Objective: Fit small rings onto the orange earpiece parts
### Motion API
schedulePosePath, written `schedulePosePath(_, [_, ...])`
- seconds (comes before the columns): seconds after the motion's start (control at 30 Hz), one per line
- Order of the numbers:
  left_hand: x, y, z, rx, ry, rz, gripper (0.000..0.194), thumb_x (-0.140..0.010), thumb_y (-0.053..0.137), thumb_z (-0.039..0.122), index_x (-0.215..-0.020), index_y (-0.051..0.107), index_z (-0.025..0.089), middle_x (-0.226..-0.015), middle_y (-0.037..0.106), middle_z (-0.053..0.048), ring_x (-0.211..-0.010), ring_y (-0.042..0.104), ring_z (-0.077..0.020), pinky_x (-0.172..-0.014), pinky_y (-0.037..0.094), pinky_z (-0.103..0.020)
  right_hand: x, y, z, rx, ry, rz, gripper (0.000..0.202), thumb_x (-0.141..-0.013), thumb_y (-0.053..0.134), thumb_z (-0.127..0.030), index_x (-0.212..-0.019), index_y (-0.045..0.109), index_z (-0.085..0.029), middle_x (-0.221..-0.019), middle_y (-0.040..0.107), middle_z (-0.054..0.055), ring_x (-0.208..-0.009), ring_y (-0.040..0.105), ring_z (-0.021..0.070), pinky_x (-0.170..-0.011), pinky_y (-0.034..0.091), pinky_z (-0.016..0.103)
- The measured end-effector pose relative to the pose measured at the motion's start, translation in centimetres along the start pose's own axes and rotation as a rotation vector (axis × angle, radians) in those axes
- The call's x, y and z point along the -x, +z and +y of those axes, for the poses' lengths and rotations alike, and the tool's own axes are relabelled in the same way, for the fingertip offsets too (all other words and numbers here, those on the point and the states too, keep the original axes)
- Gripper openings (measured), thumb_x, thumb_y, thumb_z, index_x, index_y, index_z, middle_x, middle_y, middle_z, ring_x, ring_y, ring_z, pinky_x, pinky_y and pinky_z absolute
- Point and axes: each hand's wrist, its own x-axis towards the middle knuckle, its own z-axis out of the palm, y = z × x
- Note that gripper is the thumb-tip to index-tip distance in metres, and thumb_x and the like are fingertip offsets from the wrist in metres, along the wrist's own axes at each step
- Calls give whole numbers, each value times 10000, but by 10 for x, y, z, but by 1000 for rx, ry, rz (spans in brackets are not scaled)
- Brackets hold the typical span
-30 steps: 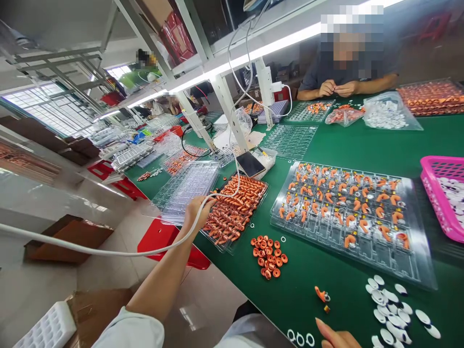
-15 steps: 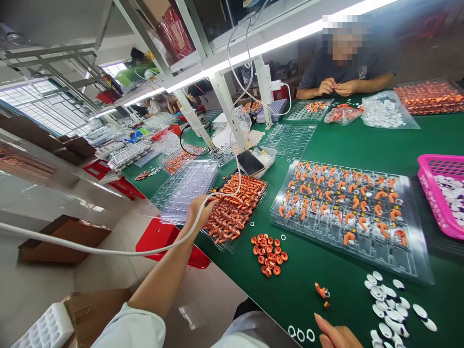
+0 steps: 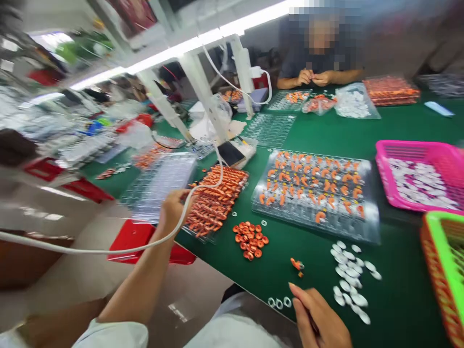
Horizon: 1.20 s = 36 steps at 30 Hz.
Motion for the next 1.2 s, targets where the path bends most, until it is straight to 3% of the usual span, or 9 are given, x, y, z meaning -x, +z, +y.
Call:
schedulePosePath(0.07, [21, -2, 22, 77, 92, 36, 216, -840, 642, 326, -996, 702, 188, -984, 707, -84, -967, 651, -274, -913, 500, -411, -2, -4, -1, -48, -45, -97, 239, -879, 598, -236, -1078, 723, -279, -794, 676, 56, -617, 605, 177, -566, 478, 280])
schedulePosePath(0.17, [62, 1, 63, 262, 396, -29, 164, -842, 677, 260, -1002, 689, 224, -976, 712, -49, -965, 655, -240, -926, 502, -387, -4, -6, -2, -52, -40, -159, 196, -870, 592, -152, -976, 721, -254, -742, 649, 34, -623, 586, 172, -565, 448, 279])
schedulePosePath(0.27, [103, 12, 105, 498, 610, -355, 166, -864, 649, 176, -1024, 668, 216, -948, 697, -47, -898, 665, -181, -820, 547, -294, -4, -8, -2, 11, -49, -139, 141, -875, 577, -126, -860, 669, -232, -719, 606, 18, -627, 551, 158, -572, 424, 276])
schedulePosePath(0.43, [135, 41, 150, 528, 631, -550, 285, -918, 553, 148, -1197, 609, 161, -1087, 671, -109, -1008, 647, -206, -872, 555, -340, -14, -16, -8, 273, -60, -14, 122, -901, 557, -135, -972, 620, -211, -838, 610, 38, -705, 576, 158, -623, 445, 274])
schedulePosePath(0.63, [132, 55, 165, 555, 597, -573, 350, -935, 413, 60, -1230, 591, 119, -1095, 660, -136, -1009, 638, -216, -867, 559, -365, -43, 1, -12, 640, -94, -108, 256, -951, 521, -270, -1160, 621, -161, -894, 638, 81, -680, 608, 183, -529, 404, 278])
schedulePosePath(0.8, [136, 54, 157, 615, 491, -628, 330, -948, 426, 109, -1225, 603, 141, -1120, 655, -135, -1043, 628, -228, -907, 540, -399, -52, 10, -8, 610, -95, -118, 213, -958, 463, -188, -871, 657, -179, -803, 645, 58, -679, 604, 178, -557, 411, 282])
schedulePosePath(1.0, [146, 49, 160, 967, 81, -933, 354, -893, 619, 261, -1239, 619, 186, -1169, 662, -115, -1004, 654, -210, -884, 553, -371, -37, 1, -10, -153, 208, 23, 32, -885, 616, -245, -872, 632, -221, -779, 640, -2, -614, 571, 119, -561, 461, 243])
schedulePosePath(1.1, [150, 47, 171, 1288, -181, -1085, 308, -822, 713, 251, -1118, 685, 168, -1055, 713, -86, -973, 668, -194, -866, 556, -330, -28, 3, -9, -602, 309, 66, 22, -840, 671, -248, -850, 653, -241, -763, 604, -29, -520, 487, 72, -460, 373, 205])
schedulePosePath(1.2, [153, 48, 180, 1530, -386, -1183, 220, -763, 777, 225, -968, 733, 157, -915, 739, -45, -839, 682, -150, -752, 562, -258, -22, 7, -8, -868, 344, 126, 61, -803, 712, -242, -856, 692, -266, -743, 584, -45, -503, 432, 48, -470, 341, 198])
